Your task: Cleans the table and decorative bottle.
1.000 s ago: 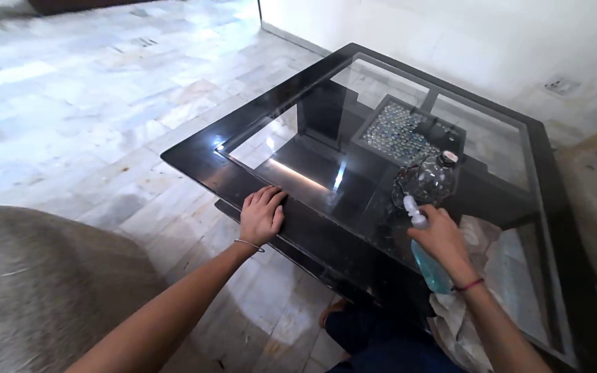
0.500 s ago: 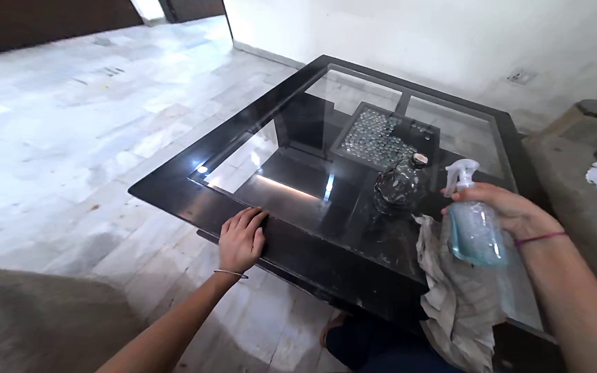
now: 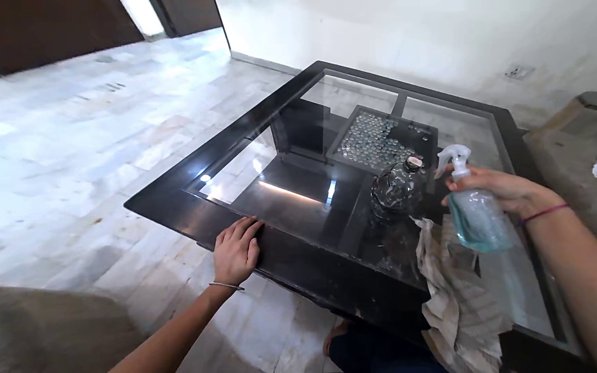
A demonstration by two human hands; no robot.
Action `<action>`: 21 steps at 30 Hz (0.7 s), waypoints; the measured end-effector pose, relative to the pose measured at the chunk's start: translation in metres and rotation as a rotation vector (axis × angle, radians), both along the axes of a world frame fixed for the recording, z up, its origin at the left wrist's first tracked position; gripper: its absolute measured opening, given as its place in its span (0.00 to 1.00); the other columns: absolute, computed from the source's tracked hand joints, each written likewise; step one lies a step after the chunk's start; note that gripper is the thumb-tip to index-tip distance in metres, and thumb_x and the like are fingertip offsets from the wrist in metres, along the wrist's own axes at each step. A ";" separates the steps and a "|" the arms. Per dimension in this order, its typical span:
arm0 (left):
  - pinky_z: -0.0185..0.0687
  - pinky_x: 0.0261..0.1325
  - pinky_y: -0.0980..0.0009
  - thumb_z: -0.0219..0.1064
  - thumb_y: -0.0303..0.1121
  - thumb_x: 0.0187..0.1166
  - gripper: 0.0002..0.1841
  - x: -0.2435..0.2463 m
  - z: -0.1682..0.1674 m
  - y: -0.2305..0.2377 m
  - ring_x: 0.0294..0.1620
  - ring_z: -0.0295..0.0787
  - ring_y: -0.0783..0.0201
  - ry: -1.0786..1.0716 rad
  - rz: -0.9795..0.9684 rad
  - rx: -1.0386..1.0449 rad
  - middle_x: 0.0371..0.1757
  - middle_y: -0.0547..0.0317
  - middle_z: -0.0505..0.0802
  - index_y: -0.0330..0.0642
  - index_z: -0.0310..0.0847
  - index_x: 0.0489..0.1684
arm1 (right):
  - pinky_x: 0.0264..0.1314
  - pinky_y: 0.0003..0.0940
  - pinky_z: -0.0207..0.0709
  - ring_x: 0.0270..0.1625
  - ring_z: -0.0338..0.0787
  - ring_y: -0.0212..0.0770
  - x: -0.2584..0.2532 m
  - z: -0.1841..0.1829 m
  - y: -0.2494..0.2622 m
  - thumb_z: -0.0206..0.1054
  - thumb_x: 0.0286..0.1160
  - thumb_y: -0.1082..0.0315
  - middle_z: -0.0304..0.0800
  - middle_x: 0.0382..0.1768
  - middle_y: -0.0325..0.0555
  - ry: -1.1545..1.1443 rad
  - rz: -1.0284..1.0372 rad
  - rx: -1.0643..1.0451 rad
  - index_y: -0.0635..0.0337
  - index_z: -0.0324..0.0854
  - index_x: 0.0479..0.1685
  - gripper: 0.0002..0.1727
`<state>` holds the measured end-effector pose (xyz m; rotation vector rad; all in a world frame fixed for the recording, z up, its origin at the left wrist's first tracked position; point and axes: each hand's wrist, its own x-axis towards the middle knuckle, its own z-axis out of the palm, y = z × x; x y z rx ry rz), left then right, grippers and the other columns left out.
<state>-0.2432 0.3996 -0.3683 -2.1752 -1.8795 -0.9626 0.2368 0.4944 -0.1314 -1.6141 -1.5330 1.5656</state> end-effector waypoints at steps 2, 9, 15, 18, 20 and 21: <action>0.69 0.67 0.31 0.35 0.47 0.81 0.35 0.000 0.000 0.001 0.72 0.83 0.30 -0.009 -0.001 0.000 0.67 0.36 0.90 0.35 0.90 0.58 | 0.34 0.34 0.89 0.32 0.92 0.39 0.001 0.002 0.002 0.62 0.64 0.70 0.86 0.34 0.42 -0.009 0.026 -0.029 0.52 0.70 0.66 0.25; 0.69 0.67 0.31 0.34 0.49 0.82 0.36 0.000 -0.001 0.000 0.72 0.83 0.31 0.001 -0.004 0.018 0.66 0.37 0.90 0.35 0.90 0.58 | 0.29 0.29 0.86 0.28 0.90 0.36 -0.002 0.026 0.014 0.57 0.73 0.72 0.86 0.30 0.41 -0.165 0.109 -0.143 0.54 0.74 0.55 0.14; 0.70 0.65 0.32 0.33 0.48 0.82 0.36 -0.001 -0.003 0.001 0.70 0.84 0.32 0.009 0.001 0.039 0.66 0.38 0.91 0.36 0.91 0.56 | 0.28 0.30 0.86 0.27 0.92 0.38 -0.003 0.022 0.018 0.55 0.77 0.72 0.90 0.28 0.45 -0.224 0.129 -0.157 0.57 0.78 0.43 0.06; 0.71 0.66 0.33 0.34 0.48 0.82 0.36 -0.001 -0.004 0.001 0.71 0.84 0.32 0.008 -0.003 0.050 0.66 0.38 0.91 0.36 0.91 0.57 | 0.32 0.32 0.87 0.30 0.91 0.39 -0.001 0.014 0.016 0.56 0.77 0.72 0.89 0.32 0.44 -0.190 0.116 -0.139 0.56 0.77 0.51 0.09; 0.70 0.66 0.32 0.33 0.48 0.82 0.36 -0.001 -0.004 0.001 0.71 0.84 0.32 0.009 -0.003 0.047 0.66 0.38 0.91 0.36 0.90 0.57 | 0.34 0.33 0.89 0.31 0.91 0.39 0.002 0.006 0.014 0.59 0.70 0.71 0.87 0.34 0.43 -0.114 0.079 -0.112 0.55 0.76 0.61 0.18; 0.70 0.66 0.32 0.33 0.48 0.82 0.37 0.000 -0.003 0.001 0.71 0.84 0.31 0.006 -0.005 0.043 0.66 0.37 0.91 0.35 0.90 0.57 | 0.34 0.33 0.89 0.31 0.92 0.38 0.004 0.001 0.012 0.60 0.68 0.70 0.87 0.33 0.42 -0.079 0.057 -0.087 0.55 0.75 0.63 0.21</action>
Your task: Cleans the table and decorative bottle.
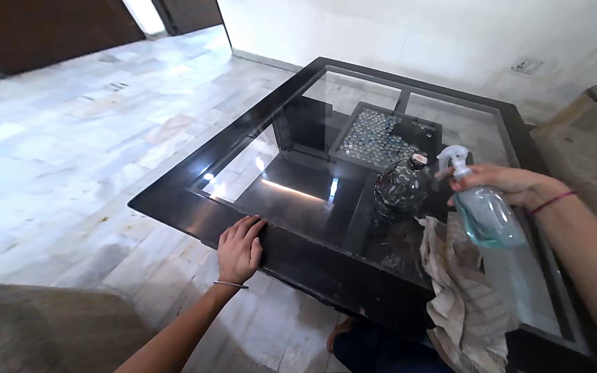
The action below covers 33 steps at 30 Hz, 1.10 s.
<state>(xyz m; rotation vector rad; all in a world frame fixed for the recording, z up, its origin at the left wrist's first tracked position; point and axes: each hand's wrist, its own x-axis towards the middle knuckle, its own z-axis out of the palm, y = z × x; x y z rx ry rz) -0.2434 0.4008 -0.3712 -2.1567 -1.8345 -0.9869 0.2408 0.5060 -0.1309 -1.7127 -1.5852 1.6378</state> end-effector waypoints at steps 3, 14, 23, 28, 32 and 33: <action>0.70 0.66 0.31 0.33 0.49 0.82 0.37 0.000 0.000 0.000 0.71 0.84 0.31 -0.003 0.000 -0.007 0.66 0.37 0.91 0.35 0.90 0.57 | 0.36 0.32 0.91 0.35 0.93 0.37 0.010 -0.017 -0.009 0.64 0.65 0.64 0.88 0.38 0.40 0.099 -0.021 0.098 0.52 0.74 0.70 0.28; 0.69 0.66 0.30 0.34 0.47 0.82 0.36 0.001 0.002 -0.002 0.72 0.82 0.29 -0.025 -0.011 -0.013 0.67 0.35 0.90 0.33 0.90 0.58 | 0.38 0.29 0.89 0.34 0.93 0.35 0.009 -0.068 -0.038 0.69 0.53 0.65 0.93 0.37 0.39 0.287 -0.048 0.221 0.54 0.79 0.60 0.27; 0.67 0.68 0.31 0.33 0.47 0.83 0.36 -0.001 -0.001 -0.002 0.73 0.82 0.30 -0.021 -0.009 -0.010 0.68 0.35 0.90 0.34 0.89 0.60 | 0.44 0.30 0.90 0.38 0.94 0.35 0.007 -0.092 -0.039 0.71 0.55 0.64 0.93 0.39 0.39 0.400 -0.053 0.212 0.51 0.78 0.60 0.26; 0.68 0.68 0.32 0.33 0.47 0.83 0.36 -0.002 -0.003 -0.001 0.73 0.82 0.31 -0.022 -0.008 -0.005 0.68 0.37 0.90 0.35 0.89 0.60 | 0.44 0.33 0.91 0.40 0.93 0.37 0.011 -0.095 -0.040 0.74 0.51 0.61 0.90 0.43 0.39 0.374 -0.072 0.240 0.53 0.78 0.68 0.34; 0.68 0.68 0.32 0.32 0.47 0.83 0.36 -0.001 -0.002 -0.001 0.73 0.82 0.31 -0.016 -0.008 0.000 0.68 0.36 0.90 0.36 0.89 0.60 | 0.40 0.29 0.89 0.36 0.95 0.35 0.009 -0.092 -0.047 0.65 0.59 0.67 0.95 0.35 0.41 0.340 -0.158 0.227 0.53 0.78 0.56 0.21; 0.68 0.68 0.32 0.32 0.47 0.83 0.36 -0.001 -0.001 -0.001 0.73 0.82 0.31 -0.017 -0.008 -0.005 0.68 0.36 0.90 0.35 0.89 0.60 | 0.37 0.27 0.88 0.34 0.95 0.33 0.007 -0.091 -0.049 0.63 0.60 0.68 0.96 0.33 0.41 0.326 -0.180 0.225 0.53 0.77 0.53 0.18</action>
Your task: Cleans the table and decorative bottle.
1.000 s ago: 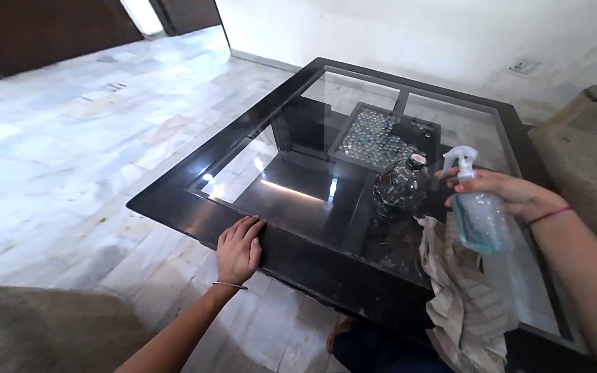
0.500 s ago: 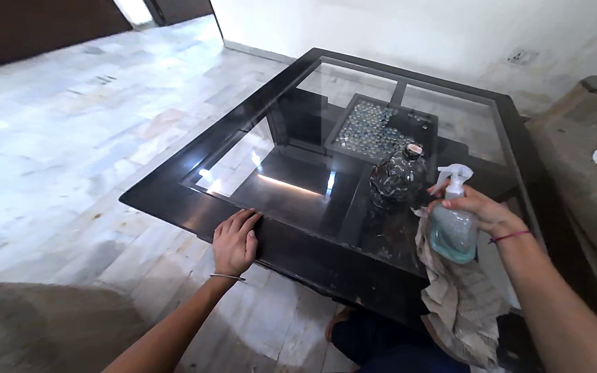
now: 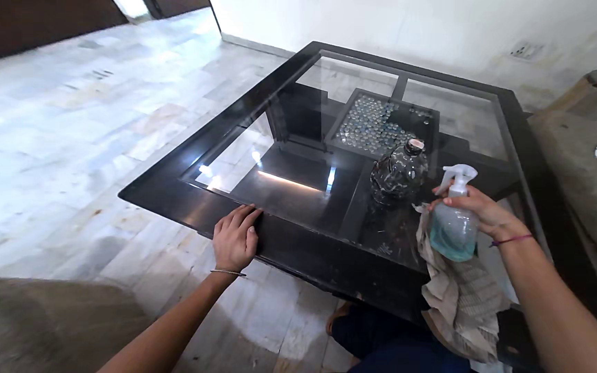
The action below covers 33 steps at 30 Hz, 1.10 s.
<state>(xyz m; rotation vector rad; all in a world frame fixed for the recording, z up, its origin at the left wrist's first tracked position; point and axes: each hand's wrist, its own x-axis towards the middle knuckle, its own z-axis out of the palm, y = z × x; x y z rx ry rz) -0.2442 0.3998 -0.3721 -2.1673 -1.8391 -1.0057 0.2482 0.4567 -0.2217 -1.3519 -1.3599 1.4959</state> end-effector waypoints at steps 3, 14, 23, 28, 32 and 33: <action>0.68 0.68 0.31 0.33 0.47 0.82 0.36 0.001 0.001 0.000 0.73 0.82 0.30 -0.002 -0.002 -0.003 0.68 0.35 0.90 0.34 0.89 0.60 | 0.36 0.25 0.87 0.33 0.94 0.33 -0.002 0.002 -0.005 0.61 0.62 0.70 0.95 0.32 0.41 -0.028 -0.016 0.002 0.54 0.78 0.51 0.16; 0.66 0.70 0.30 0.32 0.50 0.83 0.38 -0.002 0.000 0.001 0.73 0.81 0.30 -0.006 -0.011 -0.029 0.68 0.34 0.89 0.34 0.89 0.60 | 0.36 0.28 0.86 0.32 0.91 0.35 -0.005 0.002 -0.019 0.60 0.73 0.78 0.92 0.34 0.46 -0.142 -0.047 -0.041 0.64 0.79 0.57 0.14; 0.65 0.68 0.30 0.31 0.50 0.83 0.39 0.000 0.002 0.000 0.72 0.82 0.29 0.005 -0.008 -0.013 0.67 0.34 0.89 0.33 0.89 0.60 | 0.50 0.34 0.88 0.42 0.90 0.34 0.030 0.025 -0.036 0.58 0.78 0.77 0.84 0.43 0.41 -0.142 -0.310 0.181 0.60 0.70 0.76 0.25; 0.64 0.69 0.28 0.30 0.52 0.83 0.40 0.000 0.003 0.001 0.73 0.80 0.28 0.005 -0.013 -0.042 0.69 0.34 0.88 0.34 0.88 0.61 | 0.60 0.41 0.79 0.54 0.84 0.39 0.086 0.029 -0.033 0.71 0.75 0.68 0.80 0.61 0.55 -0.458 -0.753 0.426 0.63 0.64 0.81 0.34; 0.63 0.70 0.29 0.31 0.50 0.82 0.39 -0.002 0.002 0.000 0.74 0.79 0.27 0.000 -0.007 -0.053 0.69 0.33 0.88 0.34 0.88 0.62 | 0.76 0.55 0.70 0.72 0.78 0.60 0.122 -0.004 -0.029 0.71 0.76 0.65 0.72 0.74 0.73 -0.600 -0.942 0.491 0.70 0.53 0.88 0.43; 0.63 0.70 0.29 0.30 0.50 0.82 0.39 -0.002 0.003 0.000 0.74 0.79 0.27 0.005 -0.005 -0.049 0.69 0.33 0.88 0.34 0.88 0.61 | 0.79 0.56 0.67 0.76 0.76 0.62 0.125 -0.011 -0.029 0.71 0.78 0.65 0.70 0.77 0.75 -0.621 -0.967 0.485 0.71 0.51 0.89 0.43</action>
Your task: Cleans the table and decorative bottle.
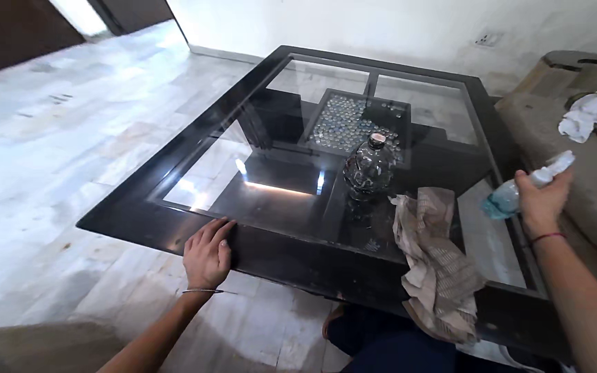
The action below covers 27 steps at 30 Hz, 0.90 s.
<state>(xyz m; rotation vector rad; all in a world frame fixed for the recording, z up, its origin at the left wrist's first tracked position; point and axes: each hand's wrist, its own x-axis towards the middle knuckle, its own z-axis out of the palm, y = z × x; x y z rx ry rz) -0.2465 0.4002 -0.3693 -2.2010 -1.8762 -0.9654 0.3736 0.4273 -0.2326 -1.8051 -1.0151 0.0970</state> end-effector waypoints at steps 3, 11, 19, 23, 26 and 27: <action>0.63 0.71 0.29 0.30 0.52 0.83 0.40 0.000 0.000 0.000 0.74 0.79 0.28 0.003 0.004 0.000 0.69 0.33 0.88 0.34 0.88 0.62 | 0.82 0.54 0.65 0.78 0.74 0.63 0.004 -0.017 -0.001 0.69 0.79 0.67 0.67 0.79 0.75 0.030 -0.056 0.009 0.72 0.47 0.90 0.44; 0.63 0.70 0.28 0.31 0.51 0.83 0.39 0.001 0.003 -0.001 0.73 0.79 0.26 0.012 -0.002 -0.006 0.70 0.32 0.87 0.33 0.88 0.61 | 0.81 0.55 0.65 0.78 0.75 0.64 -0.002 -0.035 -0.009 0.70 0.80 0.65 0.67 0.79 0.76 0.066 -0.052 0.013 0.72 0.46 0.91 0.45; 0.63 0.71 0.28 0.32 0.48 0.83 0.37 0.002 0.008 -0.001 0.74 0.79 0.27 0.016 -0.014 -0.043 0.71 0.32 0.86 0.32 0.86 0.64 | 0.84 0.62 0.60 0.84 0.64 0.73 -0.014 -0.024 -0.033 0.78 0.73 0.59 0.53 0.86 0.81 0.137 -0.033 -0.078 0.67 0.32 0.96 0.61; 0.63 0.71 0.28 0.34 0.46 0.83 0.35 0.002 0.010 -0.002 0.74 0.78 0.26 0.025 -0.021 -0.046 0.71 0.33 0.86 0.32 0.86 0.65 | 0.81 0.67 0.62 0.82 0.63 0.81 -0.088 -0.022 -0.081 0.75 0.76 0.60 0.52 0.83 0.87 0.099 -0.049 -0.158 0.75 0.44 0.91 0.52; 0.62 0.72 0.26 0.39 0.45 0.84 0.32 0.002 0.015 -0.001 0.75 0.77 0.26 0.027 -0.024 -0.103 0.72 0.31 0.85 0.30 0.84 0.66 | 0.84 0.76 0.52 0.88 0.56 0.78 -0.147 -0.040 -0.109 0.74 0.75 0.49 0.54 0.87 0.78 -0.105 0.289 -0.452 0.64 0.58 0.91 0.48; 0.60 0.73 0.25 0.42 0.44 0.85 0.31 0.003 0.018 -0.002 0.76 0.76 0.25 0.024 -0.022 -0.134 0.73 0.30 0.85 0.30 0.84 0.66 | 0.86 0.78 0.42 0.92 0.47 0.76 -0.161 -0.044 -0.113 0.71 0.76 0.42 0.48 0.91 0.72 -0.191 0.373 -0.576 0.55 0.60 0.92 0.47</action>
